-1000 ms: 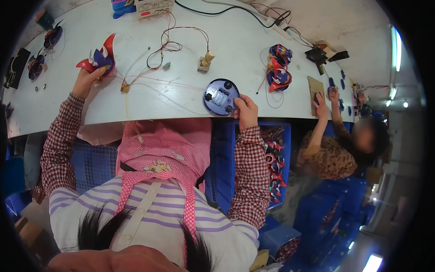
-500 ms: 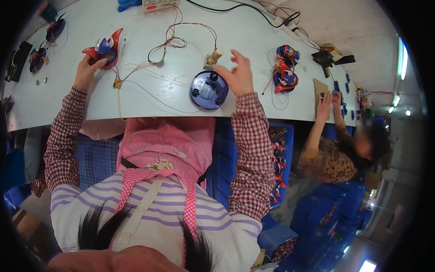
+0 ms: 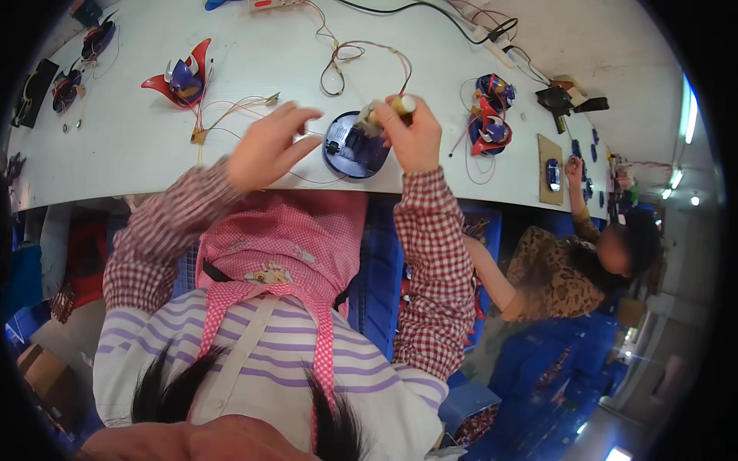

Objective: Assembling electronic toy components by connecting wires and testing them on a base.

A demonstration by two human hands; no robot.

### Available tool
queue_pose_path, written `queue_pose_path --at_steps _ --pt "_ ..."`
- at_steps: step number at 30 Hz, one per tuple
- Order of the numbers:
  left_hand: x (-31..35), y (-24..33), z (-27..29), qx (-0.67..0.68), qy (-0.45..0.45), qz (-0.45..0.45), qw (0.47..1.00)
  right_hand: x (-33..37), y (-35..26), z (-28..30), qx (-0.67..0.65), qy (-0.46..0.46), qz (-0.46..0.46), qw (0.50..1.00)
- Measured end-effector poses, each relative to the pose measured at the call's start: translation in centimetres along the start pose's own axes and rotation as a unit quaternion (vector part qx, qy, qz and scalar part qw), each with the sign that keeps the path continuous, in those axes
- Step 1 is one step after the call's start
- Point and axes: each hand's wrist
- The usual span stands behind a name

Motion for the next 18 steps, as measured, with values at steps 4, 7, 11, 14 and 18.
queue_pose_path --at_steps 4,7,11,14,18 --pt "-4.7 -1.9 -4.3 -0.129 -0.015 0.031 0.991 1.9 0.7 -0.3 0.016 0.008 0.03 0.999" --pt "-4.9 -2.9 -5.9 -0.204 -0.091 0.082 0.971 2.8 2.0 -0.6 -0.004 0.016 0.039 0.999" --pt "-4.4 -3.6 -6.6 -0.191 -0.073 0.094 0.974 3.0 3.3 -1.2 0.133 0.024 0.169 0.976" --pt "-4.1 -3.7 -6.7 -0.172 -0.05 0.087 0.98 3.2 3.5 -1.7 0.18 0.022 0.248 0.952" --pt "-3.8 -3.9 -6.5 -0.152 -0.024 0.08 0.985 3.8 3.5 -2.4 0.226 0.02 0.306 0.925"
Point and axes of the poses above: each hand's wrist, its own x-axis away from the middle knuckle, its own z-axis out of the back of the hand, y = z × x, and after that the axes turned 2 degrees about -x, right-handed
